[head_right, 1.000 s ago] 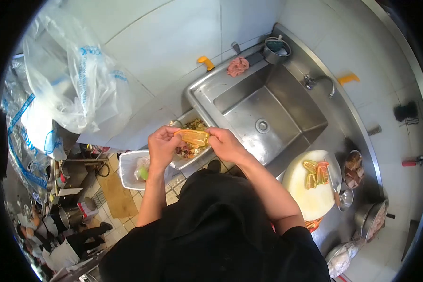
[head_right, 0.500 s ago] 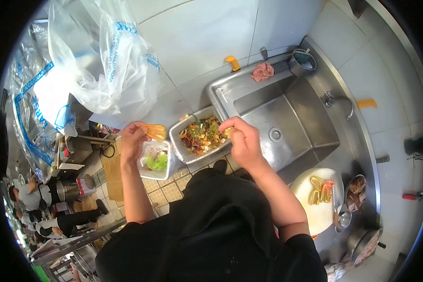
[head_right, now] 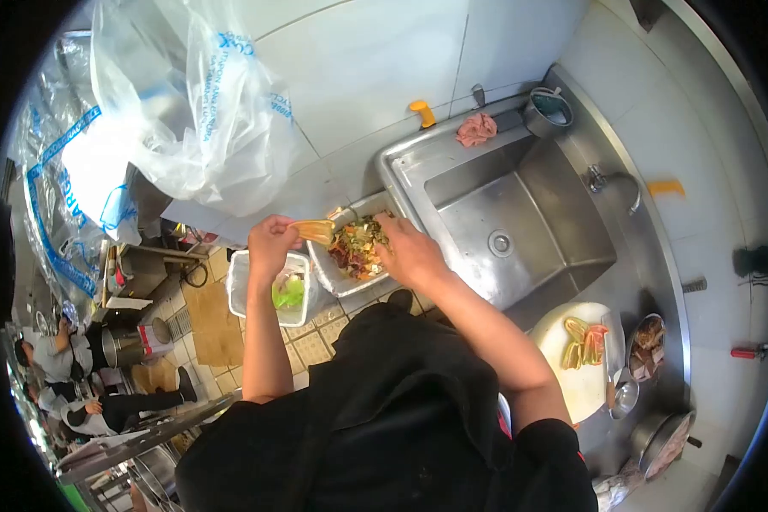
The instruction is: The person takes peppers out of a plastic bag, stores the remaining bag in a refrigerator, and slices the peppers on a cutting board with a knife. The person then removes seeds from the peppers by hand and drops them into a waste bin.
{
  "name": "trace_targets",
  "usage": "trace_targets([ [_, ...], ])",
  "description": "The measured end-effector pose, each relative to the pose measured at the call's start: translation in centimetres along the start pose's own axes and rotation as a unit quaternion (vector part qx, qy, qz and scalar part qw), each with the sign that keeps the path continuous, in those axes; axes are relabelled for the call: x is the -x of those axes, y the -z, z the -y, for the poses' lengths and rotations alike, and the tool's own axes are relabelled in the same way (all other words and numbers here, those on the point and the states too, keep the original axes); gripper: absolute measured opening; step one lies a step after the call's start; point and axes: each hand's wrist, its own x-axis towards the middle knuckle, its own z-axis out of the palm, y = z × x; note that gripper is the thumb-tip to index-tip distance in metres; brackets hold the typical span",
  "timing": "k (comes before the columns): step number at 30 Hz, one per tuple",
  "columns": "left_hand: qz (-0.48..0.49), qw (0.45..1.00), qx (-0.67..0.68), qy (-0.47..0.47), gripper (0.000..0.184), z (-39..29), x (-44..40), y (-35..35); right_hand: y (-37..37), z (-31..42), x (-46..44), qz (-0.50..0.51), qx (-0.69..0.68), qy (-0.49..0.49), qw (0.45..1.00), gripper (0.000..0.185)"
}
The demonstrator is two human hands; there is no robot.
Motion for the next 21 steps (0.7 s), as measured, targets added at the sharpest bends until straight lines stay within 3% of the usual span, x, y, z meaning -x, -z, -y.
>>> trace_targets([
  [2,0.016,1.0,0.015,0.002,0.014,-1.2,0.9,-1.3,1.6,1.2,-0.2,0.013,-0.191,-0.05,0.98,0.033],
  [5,0.084,0.994,0.066,-0.025,0.014,-3.5,1.6,-3.1,3.6,2.2,-0.5,0.076,-0.23,-0.082,0.967,0.026],
  [6,0.098,0.992,0.072,-0.018,0.013,-4.0,1.9,-3.9,3.0,1.6,-0.5,0.067,-0.23,-0.091,0.967,0.026],
  [8,0.131,0.988,0.077,-0.011,0.013,-4.1,1.8,-5.2,0.8,-0.8,0.2,-0.067,-0.185,-0.077,0.978,0.021],
  [10,0.114,0.992,0.042,-0.036,0.013,-3.4,1.0,-6.2,0.3,-3.1,1.4,-0.047,-0.182,-0.118,0.975,0.026],
  [12,0.149,0.986,0.061,-0.042,0.013,-3.4,0.2,-6.5,-0.5,-4.2,2.2,-0.19,-0.084,0.058,0.976,0.048],
  [14,0.189,0.981,0.039,-0.036,0.014,-3.6,-0.3,-8.1,0.2,-4.9,3.6,-0.111,-0.271,0.011,0.956,0.066],
  [16,0.262,0.963,0.042,-0.036,0.014,-3.6,0.3,-11.2,5.4,-2.8,5.5,0.002,-0.349,-0.128,0.928,0.063],
  [17,0.292,0.955,0.042,-0.034,0.014,-3.8,0.6,-12.9,6.0,-2.9,6.7,-0.012,-0.369,-0.132,0.92,0.06],
  [18,0.322,0.945,0.041,-0.039,0.014,-3.8,1.4,-14.9,4.9,-4.2,8.2,-0.108,-0.292,-0.068,0.948,0.048],
  [21,0.45,0.889,0.081,-0.008,0.027,-4.8,6.2,-20.6,6.3,-7.3,13.9,-0.145,-0.234,-0.142,0.951,0.027],
])
